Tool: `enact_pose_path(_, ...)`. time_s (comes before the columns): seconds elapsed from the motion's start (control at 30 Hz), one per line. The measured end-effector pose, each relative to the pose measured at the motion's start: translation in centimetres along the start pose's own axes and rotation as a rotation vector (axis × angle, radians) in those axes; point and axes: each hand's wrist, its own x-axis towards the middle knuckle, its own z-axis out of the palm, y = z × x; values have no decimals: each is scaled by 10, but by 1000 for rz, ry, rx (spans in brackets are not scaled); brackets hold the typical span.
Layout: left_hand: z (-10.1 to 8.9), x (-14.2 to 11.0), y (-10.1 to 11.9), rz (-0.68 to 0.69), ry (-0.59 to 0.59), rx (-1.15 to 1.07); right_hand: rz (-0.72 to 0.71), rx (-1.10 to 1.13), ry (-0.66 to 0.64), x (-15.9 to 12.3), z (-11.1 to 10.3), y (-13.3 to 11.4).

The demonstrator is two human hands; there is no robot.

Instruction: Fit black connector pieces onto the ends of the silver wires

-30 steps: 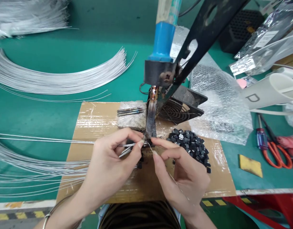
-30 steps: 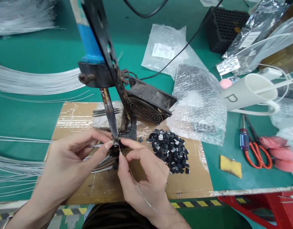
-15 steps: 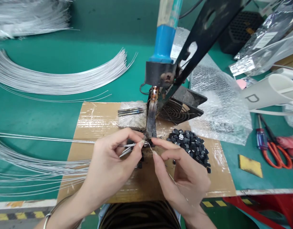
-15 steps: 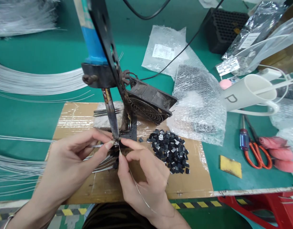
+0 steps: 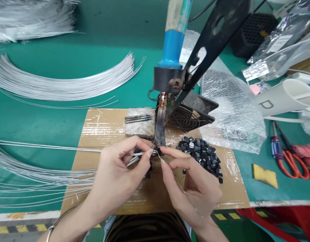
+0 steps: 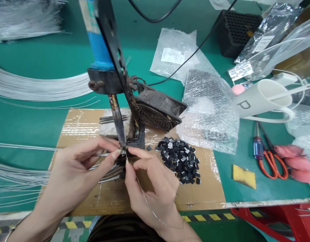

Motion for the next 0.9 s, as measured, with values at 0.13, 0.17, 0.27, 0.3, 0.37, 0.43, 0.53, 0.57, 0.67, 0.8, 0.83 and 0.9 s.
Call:
enact_pose_path(0.13, 1, 0, 0, 10, 6, 8, -6, -9, 8, 0, 1, 0)
enact_pose_path(0.17, 1, -1, 0, 14, 7, 6, -8, -8, 11, 0, 1, 0)
enact_pose_path(0.27, 0, -1, 0, 14, 5, 8, -12, 0, 7, 0, 1, 0)
enact_pose_path(0.3, 0, -1, 0, 9, 4, 12, -11, 2, 6, 0, 1, 0)
enact_pose_path(0.37, 0, -1, 0, 2, 4, 26, -8, 1, 6, 0, 1, 0)
enact_pose_path(0.43, 0, -1, -1, -2, 5, 28, -8, -9, 10, 0, 1, 0)
enact_pose_path(0.53, 0, -2, -3, 1, 1, 16, -15, -28, 15, 1, 1, 0)
enact_pose_path(0.57, 1, -2, -3, 3, -1, 10, -18, -30, 18, 1, 2, -1)
enact_pose_path(0.67, 2, -2, -3, 16, -6, -6, -22, -30, 22, 1, 2, -1)
enact_pose_path(0.8, 2, -1, -1, 15, -6, -16, -26, -24, 25, 2, 2, 0)
enact_pose_path(0.83, 2, -1, -1, 12, -5, -14, -29, -21, 26, 2, 2, 1)
enact_pose_path(0.9, 1, -1, -1, 9, -1, -5, -32, -18, 26, 2, 2, 1)
